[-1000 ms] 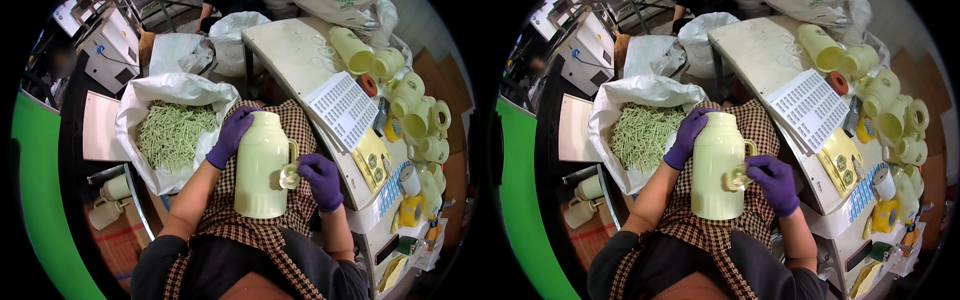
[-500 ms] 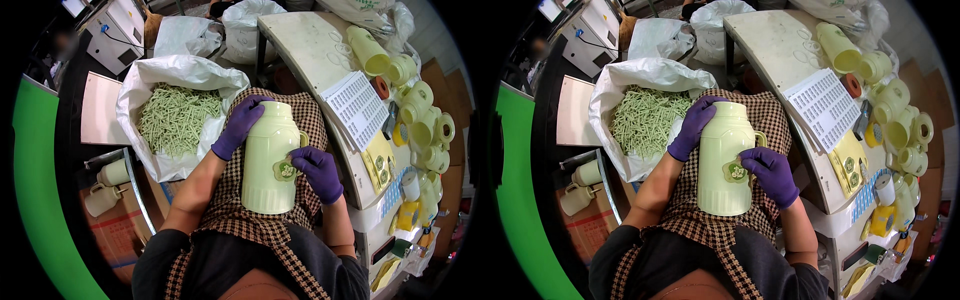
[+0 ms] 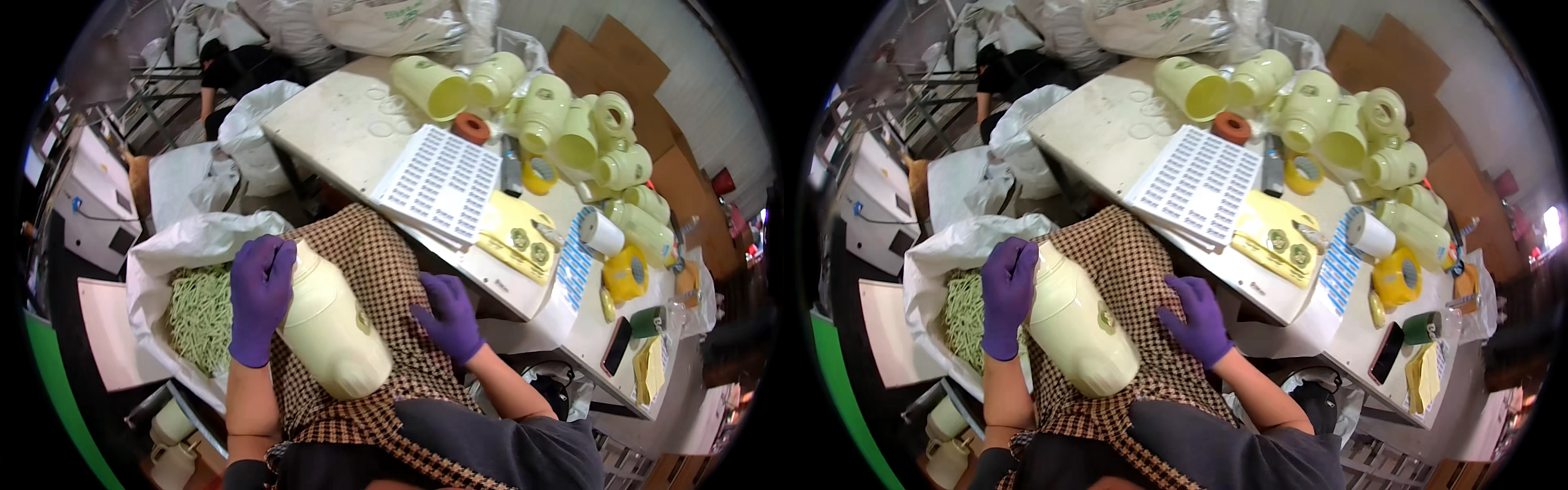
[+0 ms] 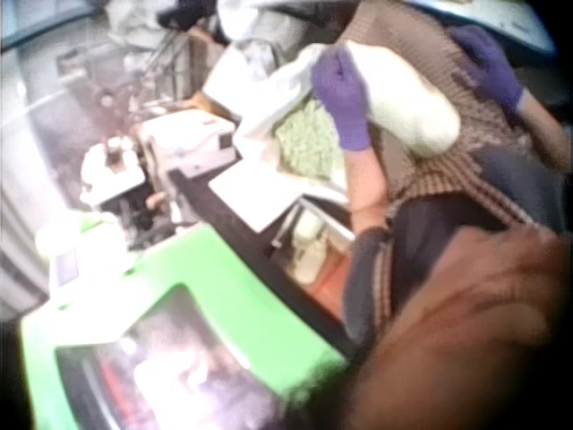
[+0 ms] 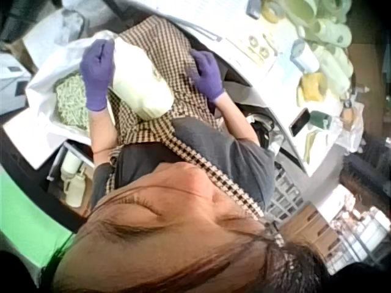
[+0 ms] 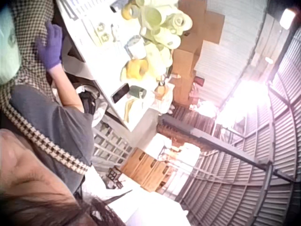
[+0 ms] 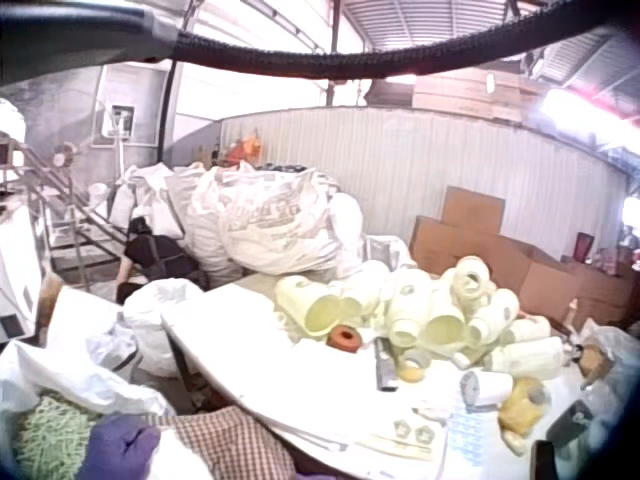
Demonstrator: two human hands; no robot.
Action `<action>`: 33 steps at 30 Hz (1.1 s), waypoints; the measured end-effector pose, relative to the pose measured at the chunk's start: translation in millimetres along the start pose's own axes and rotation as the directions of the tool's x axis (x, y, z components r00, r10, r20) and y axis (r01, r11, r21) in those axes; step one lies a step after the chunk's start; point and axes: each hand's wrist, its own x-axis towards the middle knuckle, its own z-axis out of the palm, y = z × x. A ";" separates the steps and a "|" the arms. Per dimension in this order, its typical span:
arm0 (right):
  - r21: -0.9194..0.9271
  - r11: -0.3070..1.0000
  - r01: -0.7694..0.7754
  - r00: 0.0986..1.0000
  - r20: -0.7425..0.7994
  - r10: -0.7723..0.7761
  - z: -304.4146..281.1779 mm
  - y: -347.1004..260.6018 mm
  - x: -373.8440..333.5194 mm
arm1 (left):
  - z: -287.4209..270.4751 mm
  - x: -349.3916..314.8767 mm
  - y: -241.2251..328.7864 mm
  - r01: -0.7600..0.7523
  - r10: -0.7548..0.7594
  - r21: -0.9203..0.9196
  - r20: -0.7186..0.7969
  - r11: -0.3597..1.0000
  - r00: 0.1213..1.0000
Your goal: The person applies adhesive labels to the exterior of large yellow containers, places them into a shipping box, and then retrieves components from a large white bag to begin the process with another unit.
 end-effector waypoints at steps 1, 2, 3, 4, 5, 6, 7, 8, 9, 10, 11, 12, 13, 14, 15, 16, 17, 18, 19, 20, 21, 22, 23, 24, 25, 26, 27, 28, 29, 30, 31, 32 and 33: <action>-0.054 0.999 0.008 0.999 -0.049 -0.010 -27.5 -4.0 5.3 | 5.8 11.7 14.7 -0.088 0.086 0.153 0.018 0.984 0.996; -0.105 0.994 0.018 0.996 -0.089 -0.027 -54.5 -0.9 13.5 | 20.4 17.3 14.8 -0.094 0.081 0.244 0.065 0.965 0.995; -0.243 0.970 0.033 0.980 -0.184 -0.079 -78.2 17.2 17.8 | 42.5 22.8 8.3 -0.110 0.076 0.329 0.115 0.938 0.990; -0.382 0.924 0.034 0.953 -0.267 -0.145 -103.2 39.1 22.3 | 68.2 26.5 -3.5 -0.128 0.068 0.406 0.160 0.905 0.985; -0.483 0.876 0.014 0.954 -0.256 -0.157 -128.9 57.5 31.5 | 93.4 28.1 -29.3 -0.149 0.060 0.484 0.195 0.862 0.979; -0.575 0.818 0.001 0.955 -0.243 -0.171 -153.0 77.0 41.6 | 107.5 33.6 -44.6 -0.124 0.011 0.430 0.255 0.894 0.967; -0.632 0.775 -0.022 0.975 -0.185 -0.122 -172.9 96.5 50.6 | 115.8 39.9 -57.5 -0.090 -0.037 0.381 0.313 0.920 0.949; -0.685 0.727 -0.046 0.990 -0.131 -0.061 -186.7 116.0 54.2 | 117.8 43.6 -64.5 -0.053 -0.082 0.334 0.379 0.941 0.922; -0.752 0.659 -0.008 0.997 -0.054 -0.049 -195.8 134.5 57.1 | 117.2 47.3 -59.8 -0.043 -0.129 0.376 0.420 0.926 0.898; -0.813 0.582 0.034 0.999 0.021 -0.029 -203.8 153.5 57.1 | 119.6 50.0 -47.2 -0.034 -0.176 0.413 0.460 0.910 0.870; -0.810 0.583 0.065 0.993 0.112 0.045 -210.7 174.8 54.2 | 121.2 51.0 -35.0 -0.027 -0.226 0.448 0.501 0.893 0.835; -0.783 0.620 0.041 0.994 0.094 0.053 -208.4 186.7 53.9 | 119.0 53.1 -26.2 -0.114 -0.131 0.440 0.489 0.891 0.862; -0.820 0.571 0.046 0.993 0.101 0.066 -212.7 197.2 52.7 | 116.3 55.8 -17.7 -0.202 -0.033 0.433 0.477 0.878 0.878; -0.850 0.524 0.052 0.991 0.110 0.079 -211.8 202.5 54.7 | 114.3 57.6 -11.1 -0.287 0.060 0.433 0.466 0.855 0.883; -0.878 0.471 0.081 0.996 0.094 0.006 -210.1 200.8 56.0 | 114.6 61.2 -5.8 -0.409 0.223 0.360 0.457 0.839 0.861; -0.865 0.497 0.068 0.998 0.051 -0.049 -208.8 199.8 59.5 | 118.4 66.3 0.5 -0.529 0.382 0.285 0.437 0.799 0.814; -0.806 0.590 0.050 0.992 -0.028 -0.122 -202.1 183.2 66.3 | 126.9 69.9 10.5 -0.559 0.397 0.213 0.509 0.802 0.764; -0.738 0.674 0.036 0.977 -0.117 -0.180 -191.1 160.8 72.6 | 139.3 73.1 22.6 -0.583 0.417 0.133 0.575 0.801 0.704; -0.625 0.777 0.073 0.961 -0.163 -0.222 -177.8 137.4 78.6 | 154.7 75.2 33.1 -0.635 0.495 0.046 0.583 0.771 0.644; -0.496 0.859 0.127 0.941 -0.213 -0.262 -160.1 118.2 88.7 | 168.1 75.8 41.1 -0.678 0.567 -0.033 0.579 0.734 0.586; -0.440 0.873 0.211 0.932 -0.178 -0.315 -142.6 113.4 98.3 | 183.8 75.7 44.3 -0.701 0.550 0.006 0.616 0.713 0.564; -0.456 0.851 0.261 0.925 -0.135 -0.356 -125.4 102.0 108.3 | 198.6 77.6 44.9 -0.726 0.534 0.041 0.649 0.686 0.541; -0.462 0.839 0.288 0.910 -0.142 -0.391 -106.9 100.4 117.2 | 205.2 78.5 47.4 -0.766 0.512 0.085 0.696 0.638 0.503; -0.468 0.850 0.242 0.928 -0.145 -0.344 -90.2 98.4 123.8 | 210.2 79.4 48.3 -0.721 0.414 0.084 0.770 0.688 0.485; -0.510 0.851 0.124 0.973 -0.105 -0.204 -82.7 92.5 125.0 | 214.6 80.2 48.7 -0.671 0.311 0.093 0.833 0.736 0.457; -0.556 0.831 0.002 0.996 -0.072 -0.050 -78.2 86.6 123.2 | 219.2 77.5 44.4 -0.617 0.207 0.104 0.888 0.780 0.411; -0.570 0.821 -0.026 0.997 -0.077 -0.022 -74.1 89.5 125.7 | 220.5 71.0 34.5 -0.675 0.336 0.080 0.821 0.733 0.462; -0.583 0.811 -0.053 0.997 -0.082 0.006 -69.0 95.4 129.9 | 223.2 67.6 26.6 -0.700 0.383 0.078 0.791 0.710 0.477; -0.597 0.798 -0.083 0.996 -0.086 0.039 -64.8 100.9 131.0 | 221.1 65.1 26.6 -0.722 0.430 0.072 0.761 0.688 0.486; -0.623 0.780 -0.063 0.997 -0.074 0.021 -60.7 104.8 131.0 | 219.2 63.3 26.6 -0.744 0.476 0.069 0.729 0.665 0.493; -0.648 0.761 -0.043 0.998 -0.062 0.004 -56.7 107.8 130.7 | 219.1 63.5 27.6 -0.727 0.436 0.070 0.760 0.683 0.483; -0.675 0.737 -0.015 0.999 -0.047 -0.022 -55.0 109.3 133.3 | 221.5 64.1 27.5 -0.718 0.425 0.062 0.769 0.694 0.478; -0.671 0.740 -0.048 0.998 -0.070 0.001 -52.8 110.8 133.3 | 224.6 64.4 27.2 -0.709 0.415 0.054 0.778 0.704 0.471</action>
